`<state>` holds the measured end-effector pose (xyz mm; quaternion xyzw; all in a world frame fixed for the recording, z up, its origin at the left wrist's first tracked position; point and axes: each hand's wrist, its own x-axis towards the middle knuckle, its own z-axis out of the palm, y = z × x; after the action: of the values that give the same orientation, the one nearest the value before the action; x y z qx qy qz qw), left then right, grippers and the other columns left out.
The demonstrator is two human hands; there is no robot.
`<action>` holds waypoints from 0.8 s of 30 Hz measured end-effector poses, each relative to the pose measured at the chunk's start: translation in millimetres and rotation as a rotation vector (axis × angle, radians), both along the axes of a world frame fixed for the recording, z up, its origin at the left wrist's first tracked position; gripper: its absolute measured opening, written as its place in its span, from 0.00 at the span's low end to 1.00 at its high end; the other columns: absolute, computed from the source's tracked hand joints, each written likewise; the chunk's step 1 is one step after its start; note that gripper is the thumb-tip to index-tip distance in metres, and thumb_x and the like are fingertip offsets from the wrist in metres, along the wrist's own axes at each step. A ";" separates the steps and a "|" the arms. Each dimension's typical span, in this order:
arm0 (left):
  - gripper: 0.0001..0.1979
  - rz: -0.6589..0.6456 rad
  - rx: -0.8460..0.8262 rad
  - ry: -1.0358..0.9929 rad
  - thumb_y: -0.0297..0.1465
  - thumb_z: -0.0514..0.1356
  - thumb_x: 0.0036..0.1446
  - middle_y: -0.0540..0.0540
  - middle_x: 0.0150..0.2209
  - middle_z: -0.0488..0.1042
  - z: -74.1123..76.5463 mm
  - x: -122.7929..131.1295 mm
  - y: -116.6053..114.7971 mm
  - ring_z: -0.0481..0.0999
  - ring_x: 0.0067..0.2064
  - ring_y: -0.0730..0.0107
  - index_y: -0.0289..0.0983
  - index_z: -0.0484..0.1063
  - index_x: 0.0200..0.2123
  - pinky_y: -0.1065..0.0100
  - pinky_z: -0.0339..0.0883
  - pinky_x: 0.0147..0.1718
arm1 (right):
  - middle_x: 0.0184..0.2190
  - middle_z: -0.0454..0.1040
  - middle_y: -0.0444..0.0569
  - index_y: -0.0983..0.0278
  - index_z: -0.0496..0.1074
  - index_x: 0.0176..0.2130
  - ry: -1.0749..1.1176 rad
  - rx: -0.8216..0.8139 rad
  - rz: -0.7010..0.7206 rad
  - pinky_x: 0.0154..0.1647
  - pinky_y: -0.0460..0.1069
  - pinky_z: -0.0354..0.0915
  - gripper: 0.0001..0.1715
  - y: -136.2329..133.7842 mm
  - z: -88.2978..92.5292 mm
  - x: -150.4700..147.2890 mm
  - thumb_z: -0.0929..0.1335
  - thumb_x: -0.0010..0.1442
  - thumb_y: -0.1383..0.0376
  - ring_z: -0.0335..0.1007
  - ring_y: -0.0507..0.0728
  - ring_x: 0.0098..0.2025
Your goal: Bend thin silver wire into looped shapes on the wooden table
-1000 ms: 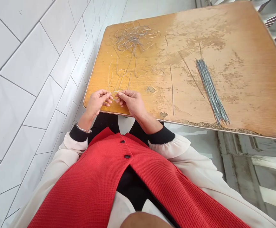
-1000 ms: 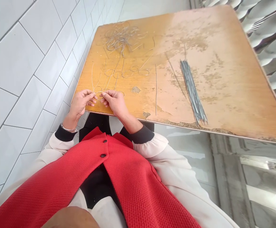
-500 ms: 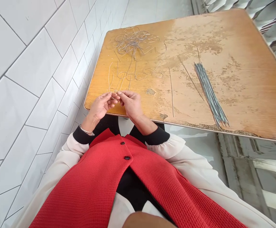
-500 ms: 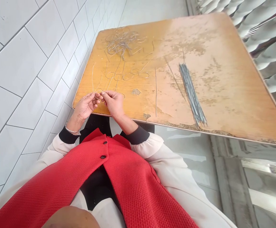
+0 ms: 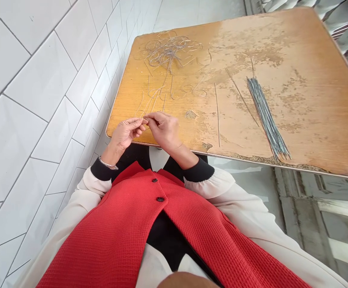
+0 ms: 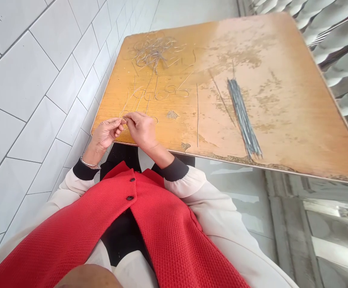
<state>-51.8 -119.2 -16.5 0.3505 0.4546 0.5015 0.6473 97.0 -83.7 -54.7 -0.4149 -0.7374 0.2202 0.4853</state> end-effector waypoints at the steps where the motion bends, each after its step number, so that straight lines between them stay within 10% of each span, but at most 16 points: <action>1: 0.10 0.004 -0.003 0.013 0.27 0.64 0.64 0.52 0.22 0.74 0.3 0.1 0.1 0.69 0.21 0.86 0.32 0.80 0.29 0.79 0.60 0.23 | 0.35 0.82 0.50 0.61 0.80 0.37 -0.013 0.011 -0.008 0.42 0.52 0.70 0.14 0.4 -0.7 0.0 0.64 0.66 0.65 0.78 0.58 0.38; 11: 0.16 -0.051 -0.090 -0.020 0.40 0.61 0.67 0.46 0.30 0.80 3.0 -7.3 -2.3 0.78 0.30 0.78 0.33 0.78 0.34 0.76 0.69 0.29 | 0.35 0.81 0.49 0.60 0.80 0.37 -0.008 -0.052 0.010 0.43 0.52 0.68 0.14 -1.5 1.5 3.5 0.65 0.67 0.62 0.76 0.57 0.38; 24: 0.08 0.003 -0.042 0.006 0.23 0.61 0.65 0.52 0.26 0.76 -5.4 -7.7 -2.0 0.74 0.26 0.84 0.34 0.75 0.31 0.79 0.66 0.29 | 0.36 0.82 0.50 0.59 0.80 0.34 0.012 -0.153 0.020 0.47 0.53 0.68 0.12 -3.9 8.2 0.3 0.66 0.65 0.64 0.77 0.59 0.41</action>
<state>-59.4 -121.3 -21.9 0.3377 0.4676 0.4917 0.6524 97.3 -87.7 -46.6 -0.4421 -0.7197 0.2831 0.4543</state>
